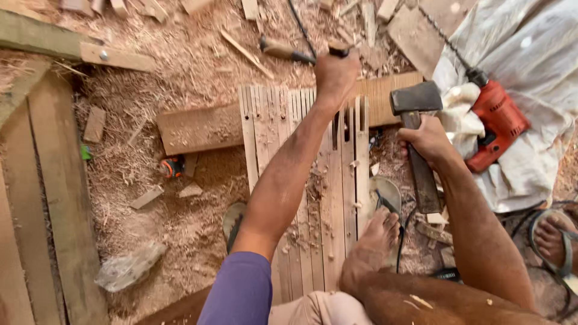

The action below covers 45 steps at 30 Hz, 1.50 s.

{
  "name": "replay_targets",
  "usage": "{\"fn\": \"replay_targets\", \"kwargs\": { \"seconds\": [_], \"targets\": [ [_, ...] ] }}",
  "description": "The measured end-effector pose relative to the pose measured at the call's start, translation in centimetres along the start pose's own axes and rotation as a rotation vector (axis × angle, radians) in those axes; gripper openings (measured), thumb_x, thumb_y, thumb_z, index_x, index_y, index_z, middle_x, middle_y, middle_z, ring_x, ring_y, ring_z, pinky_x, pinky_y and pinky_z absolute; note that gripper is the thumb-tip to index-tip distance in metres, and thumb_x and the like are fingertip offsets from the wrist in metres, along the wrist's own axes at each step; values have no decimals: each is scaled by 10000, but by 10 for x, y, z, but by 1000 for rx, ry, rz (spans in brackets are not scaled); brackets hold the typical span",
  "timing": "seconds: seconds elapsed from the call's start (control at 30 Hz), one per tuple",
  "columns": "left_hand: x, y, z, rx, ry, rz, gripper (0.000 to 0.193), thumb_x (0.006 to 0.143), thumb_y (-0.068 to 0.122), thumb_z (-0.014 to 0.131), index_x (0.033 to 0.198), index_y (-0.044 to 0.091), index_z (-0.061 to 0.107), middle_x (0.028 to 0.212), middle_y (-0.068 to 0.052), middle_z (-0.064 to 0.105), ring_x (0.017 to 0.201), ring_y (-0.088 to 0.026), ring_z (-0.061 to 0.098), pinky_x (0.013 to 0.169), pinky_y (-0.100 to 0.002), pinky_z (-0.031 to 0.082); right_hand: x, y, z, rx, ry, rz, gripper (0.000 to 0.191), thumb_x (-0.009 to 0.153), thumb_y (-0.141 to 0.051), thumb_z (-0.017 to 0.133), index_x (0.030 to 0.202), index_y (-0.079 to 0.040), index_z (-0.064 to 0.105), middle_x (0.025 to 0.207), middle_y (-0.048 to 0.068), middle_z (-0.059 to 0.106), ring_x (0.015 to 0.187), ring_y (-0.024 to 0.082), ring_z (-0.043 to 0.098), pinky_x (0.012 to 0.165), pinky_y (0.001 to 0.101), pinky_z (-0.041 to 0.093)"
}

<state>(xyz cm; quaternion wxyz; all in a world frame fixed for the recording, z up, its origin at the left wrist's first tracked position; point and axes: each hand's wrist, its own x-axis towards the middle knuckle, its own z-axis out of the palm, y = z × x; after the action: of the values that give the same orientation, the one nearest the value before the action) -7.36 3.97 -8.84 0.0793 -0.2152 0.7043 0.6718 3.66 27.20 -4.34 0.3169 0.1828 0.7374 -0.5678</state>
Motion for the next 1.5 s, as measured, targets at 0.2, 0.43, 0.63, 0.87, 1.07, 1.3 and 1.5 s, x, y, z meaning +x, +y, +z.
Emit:
{"fn": "replay_targets", "kwargs": {
  "seconds": [0.2,0.43,0.63,0.87,1.07,1.3,1.5],
  "targets": [
    [-80,40,-31,-123,106,426,193,954,66,612,763,53,587,559,4,545,414,-82,546,322,-221,473,-35,64,-3,-17,59,149,148,812,-13,682,884,-2,553,633,73,577,462,178,573,406,339,474],
    [-120,29,-56,-286,140,621,265,1017,67,631,757,79,583,589,7,560,466,-68,577,379,-194,493,-67,18,5,23,92,-4,161,822,-28,698,872,3,548,650,50,580,483,157,580,419,324,478],
    [-145,5,-64,-219,157,660,319,1026,90,656,710,100,611,542,15,561,436,-51,598,323,-180,499,-111,-61,10,-157,133,-162,144,889,-67,707,897,30,600,683,69,617,515,158,594,463,315,491],
    [-160,10,-17,-28,63,869,276,1057,160,645,794,82,615,648,-47,630,579,-80,656,473,-213,556,-166,-138,19,-426,187,-510,255,940,-138,735,1082,20,593,778,106,698,559,160,704,461,310,532],
    [-155,-4,-26,-23,138,704,246,1017,73,646,773,68,673,640,-3,637,490,-90,669,394,-216,536,-219,-183,25,-710,218,-674,228,941,-150,740,1033,31,637,734,129,712,580,212,715,462,340,565],
    [-174,4,-41,-370,18,633,184,781,-13,705,942,39,634,827,-58,668,736,-141,691,678,-277,581,-153,-140,80,-1129,19,-534,308,911,-291,748,861,4,675,735,261,667,711,442,687,674,523,557],
    [-173,6,-40,148,3,650,110,927,83,770,998,16,720,880,-106,760,769,-197,775,689,-312,612,-197,-178,64,-706,203,-822,329,862,-250,691,994,51,688,721,230,662,615,417,667,589,510,540]
  ]
}}
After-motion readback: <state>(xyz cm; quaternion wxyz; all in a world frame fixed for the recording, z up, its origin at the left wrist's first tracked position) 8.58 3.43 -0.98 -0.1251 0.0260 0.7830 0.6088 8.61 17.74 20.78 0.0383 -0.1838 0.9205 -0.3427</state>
